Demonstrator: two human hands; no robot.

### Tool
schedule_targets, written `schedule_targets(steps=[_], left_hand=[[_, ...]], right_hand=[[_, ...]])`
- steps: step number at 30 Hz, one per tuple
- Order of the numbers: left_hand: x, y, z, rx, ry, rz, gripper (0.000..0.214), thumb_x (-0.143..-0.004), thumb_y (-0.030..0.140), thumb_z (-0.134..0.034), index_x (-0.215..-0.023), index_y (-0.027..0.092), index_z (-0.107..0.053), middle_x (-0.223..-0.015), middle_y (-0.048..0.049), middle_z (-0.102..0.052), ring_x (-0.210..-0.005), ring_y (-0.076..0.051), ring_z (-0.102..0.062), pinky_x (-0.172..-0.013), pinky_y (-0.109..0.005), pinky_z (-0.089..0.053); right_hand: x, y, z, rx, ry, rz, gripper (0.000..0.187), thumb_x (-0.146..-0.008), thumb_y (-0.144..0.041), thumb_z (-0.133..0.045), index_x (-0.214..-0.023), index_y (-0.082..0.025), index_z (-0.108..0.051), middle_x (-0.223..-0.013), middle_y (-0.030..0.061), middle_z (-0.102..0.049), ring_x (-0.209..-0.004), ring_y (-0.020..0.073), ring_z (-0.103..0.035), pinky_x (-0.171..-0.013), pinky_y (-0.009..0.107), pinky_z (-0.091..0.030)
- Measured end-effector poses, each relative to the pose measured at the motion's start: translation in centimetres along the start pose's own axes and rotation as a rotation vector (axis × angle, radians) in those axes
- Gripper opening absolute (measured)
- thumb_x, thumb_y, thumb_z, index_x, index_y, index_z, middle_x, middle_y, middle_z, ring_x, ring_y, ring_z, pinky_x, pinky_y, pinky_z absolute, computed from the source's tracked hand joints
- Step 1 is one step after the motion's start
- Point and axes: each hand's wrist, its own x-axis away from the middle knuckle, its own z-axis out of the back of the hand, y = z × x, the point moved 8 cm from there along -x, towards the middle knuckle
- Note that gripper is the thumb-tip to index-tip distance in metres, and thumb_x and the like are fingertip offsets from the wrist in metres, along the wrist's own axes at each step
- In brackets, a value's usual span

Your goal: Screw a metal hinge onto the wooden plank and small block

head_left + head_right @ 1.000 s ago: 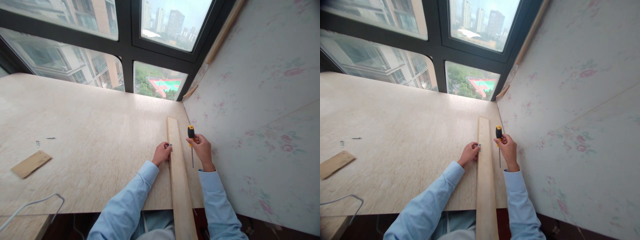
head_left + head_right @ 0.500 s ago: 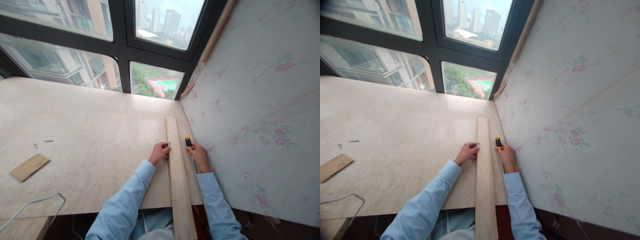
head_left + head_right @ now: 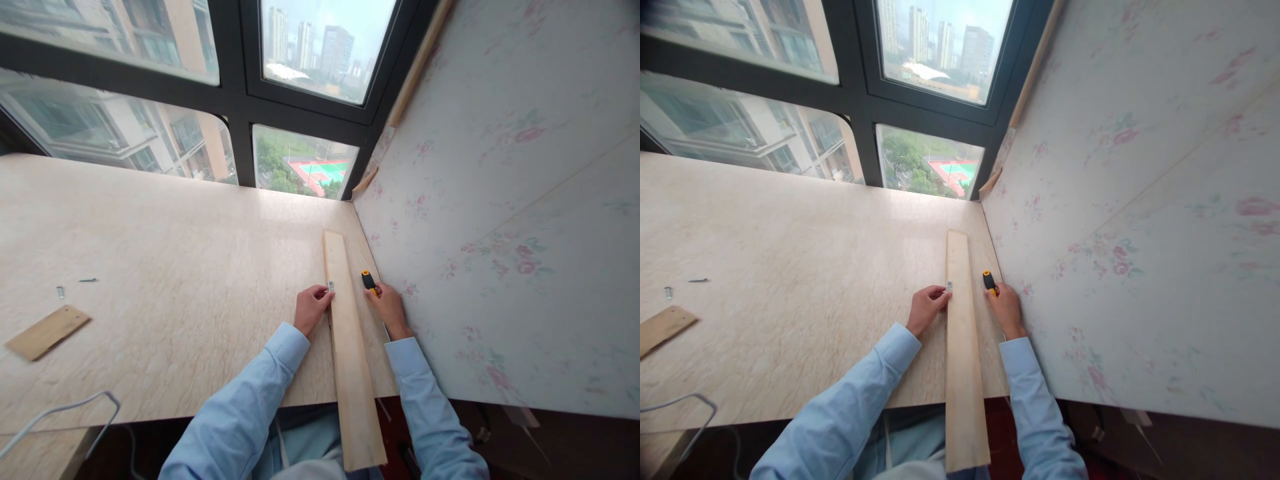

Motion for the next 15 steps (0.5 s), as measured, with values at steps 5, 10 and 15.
schedule_targets(steps=[5, 10, 15], left_hand=[[0.5, 0.3, 0.1, -0.039, 0.008, -0.033, 0.020, -0.078, 0.032, -0.068, -0.087, 0.016, -0.075, -0.089, -0.0070, -0.074, -0.082, -0.018, -0.069, -0.077, -0.030, -0.055], [1.1, -0.3, -0.2, 0.077, -0.041, 0.125, 0.028, -0.075, 0.029, -0.072, -0.097, 0.012, -0.072, -0.091, -0.0108, -0.073, -0.082, -0.020, -0.070, -0.070, -0.029, -0.056], [3.1, 1.7, -1.0, 0.296, -0.099, 0.154, 0.036, -0.075, 0.015, -0.068, -0.111, 0.012, -0.066, -0.110, -0.0130, -0.070, -0.103, -0.020, -0.067, -0.090, -0.031, -0.054]], right_hand=[[0.9, -0.1, -0.1, 0.000, -0.016, 0.074, 0.043, -0.085, -0.041, -0.054, -0.114, -0.011, -0.063, -0.104, 0.0146, -0.066, -0.095, 0.0257, -0.060, -0.085, 0.035, -0.046], [2.8, -0.1, -0.2, -0.019, -0.021, 0.122, 0.059, -0.082, -0.040, -0.056, -0.133, -0.011, -0.050, -0.125, 0.0187, -0.057, -0.118, 0.0310, -0.053, -0.101, 0.045, -0.042], [6.6, -1.7, 1.1, -0.186, 0.052, 0.199, 0.064, -0.088, -0.046, -0.052, -0.142, -0.013, -0.042, -0.146, 0.0184, -0.042, -0.138, 0.0307, -0.036, -0.115, 0.050, -0.030]])
